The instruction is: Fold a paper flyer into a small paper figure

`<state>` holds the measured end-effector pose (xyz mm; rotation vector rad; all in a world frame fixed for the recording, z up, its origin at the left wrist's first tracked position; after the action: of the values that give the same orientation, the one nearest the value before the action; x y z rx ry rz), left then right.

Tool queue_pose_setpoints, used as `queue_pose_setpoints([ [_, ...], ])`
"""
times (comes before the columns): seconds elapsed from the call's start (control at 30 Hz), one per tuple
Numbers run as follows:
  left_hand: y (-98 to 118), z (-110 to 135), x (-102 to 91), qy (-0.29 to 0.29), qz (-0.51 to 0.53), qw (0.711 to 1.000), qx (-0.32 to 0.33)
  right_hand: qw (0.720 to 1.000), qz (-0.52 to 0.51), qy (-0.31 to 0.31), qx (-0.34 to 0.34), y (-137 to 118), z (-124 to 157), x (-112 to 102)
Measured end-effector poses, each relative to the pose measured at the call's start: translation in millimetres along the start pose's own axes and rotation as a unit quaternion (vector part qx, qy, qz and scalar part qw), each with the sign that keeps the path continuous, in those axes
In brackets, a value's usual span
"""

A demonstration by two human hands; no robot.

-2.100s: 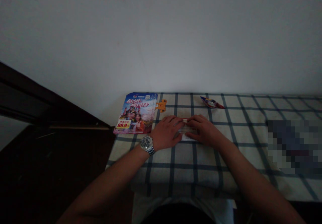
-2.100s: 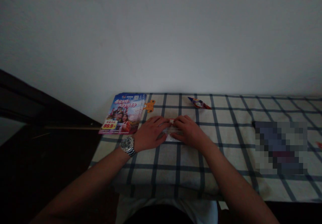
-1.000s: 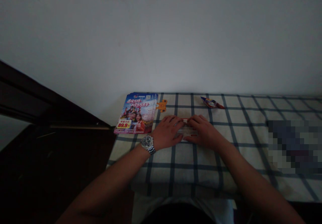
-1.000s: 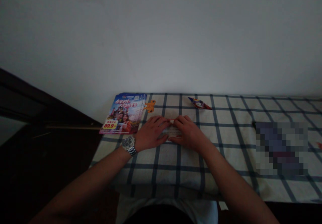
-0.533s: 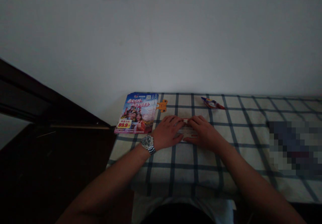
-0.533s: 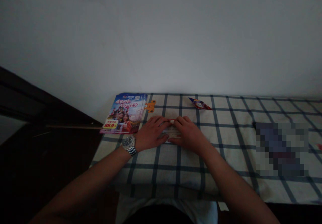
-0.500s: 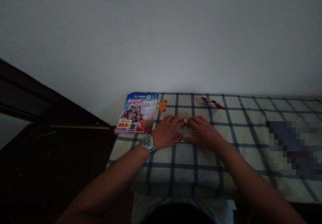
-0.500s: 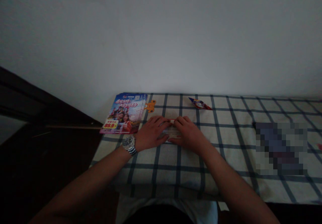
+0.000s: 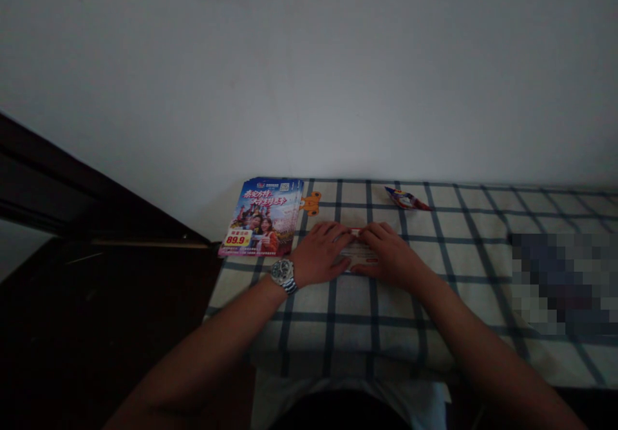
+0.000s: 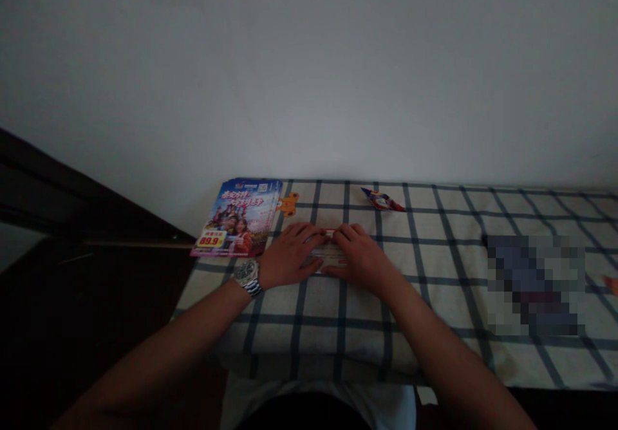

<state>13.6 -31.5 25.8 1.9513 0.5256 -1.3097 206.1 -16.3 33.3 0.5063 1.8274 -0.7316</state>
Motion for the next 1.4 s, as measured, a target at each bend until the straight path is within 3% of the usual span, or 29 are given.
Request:
queue_pose_setpoints([
  [1.4,-8.6,2.7,-3.1,-0.024,0.026,0.999,0.021,1.0,0.006,0.006,0.001,-2.4,0.3,-0.1],
])
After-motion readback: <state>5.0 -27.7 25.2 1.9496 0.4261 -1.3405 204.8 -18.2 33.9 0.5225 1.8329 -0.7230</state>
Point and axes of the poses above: each hand's wrist, its own z-axis away from the middle knuckle, its own x-axis out of the palm, y = z × x, the point moved 3 cm from there along -z, towards the middle knuckle, and after that the axes turned 7 degrees about z, right-handed, at the moved point
